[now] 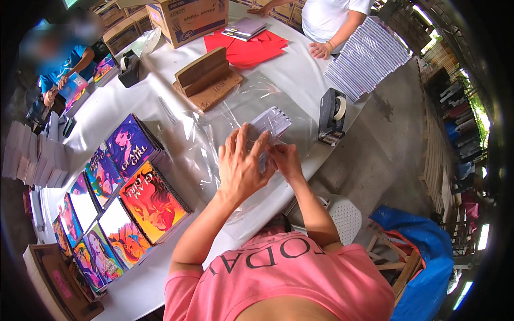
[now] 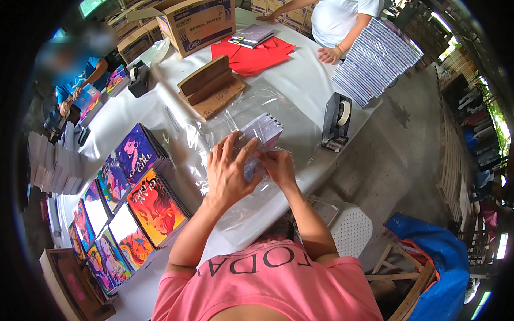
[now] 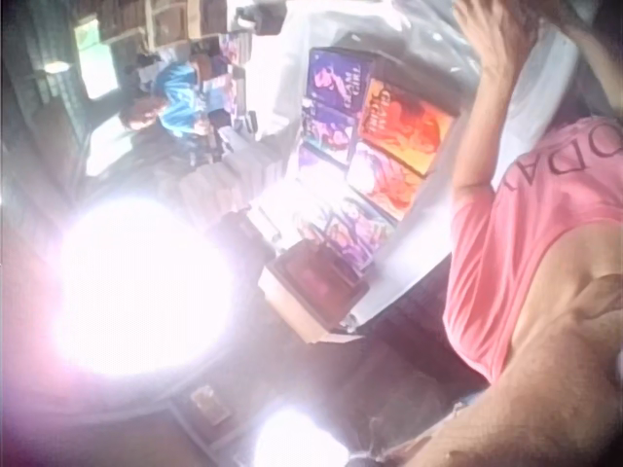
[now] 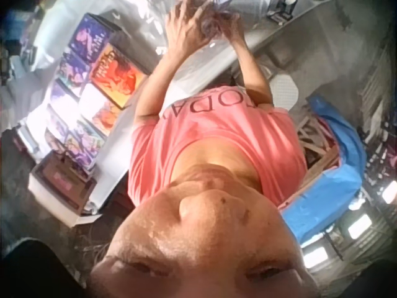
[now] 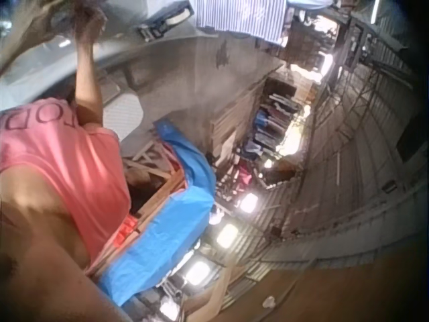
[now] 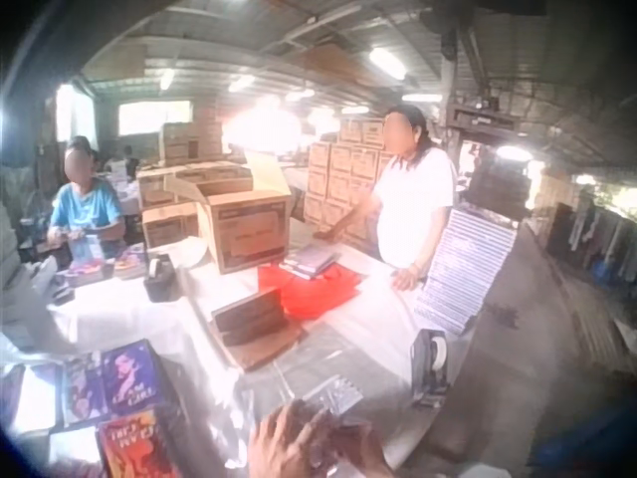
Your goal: The person sorts various colorful notebooks into stacks, places a stack into a plastic sleeve, and uses a tape dispenser to seal the package.
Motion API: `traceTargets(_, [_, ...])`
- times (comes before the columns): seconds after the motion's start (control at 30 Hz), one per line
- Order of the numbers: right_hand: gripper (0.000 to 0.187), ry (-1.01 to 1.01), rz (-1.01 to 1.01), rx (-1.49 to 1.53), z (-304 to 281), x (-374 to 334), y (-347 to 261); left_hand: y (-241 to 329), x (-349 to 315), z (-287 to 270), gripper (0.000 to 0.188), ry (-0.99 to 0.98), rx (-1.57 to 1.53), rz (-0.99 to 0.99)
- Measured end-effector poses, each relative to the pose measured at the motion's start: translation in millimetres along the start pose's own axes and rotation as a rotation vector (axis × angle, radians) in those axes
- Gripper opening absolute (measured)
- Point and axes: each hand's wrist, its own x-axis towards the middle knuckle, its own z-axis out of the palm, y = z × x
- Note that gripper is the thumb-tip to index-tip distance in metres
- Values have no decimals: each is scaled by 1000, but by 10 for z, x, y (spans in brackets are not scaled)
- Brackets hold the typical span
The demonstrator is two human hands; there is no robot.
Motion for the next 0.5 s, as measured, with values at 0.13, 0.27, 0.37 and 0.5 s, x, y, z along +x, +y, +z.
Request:
traceTargets(0.13, [39,82,-7,123,108,107,395,16,329,-15,66,-161,109,-76])
traceTargets(0.27, [26,-283,-80,-103,167,180,387,-79,611,396,80,-213,173,-107])
traceTargets(0.37, [6,-737,152,204,257,-95,526,44,784,303,87,-321,108,-114])
traceTargets(0.5, [40,-1126,82,-292,491,-581,542,227,768,-227,99,-256,-9,-313])
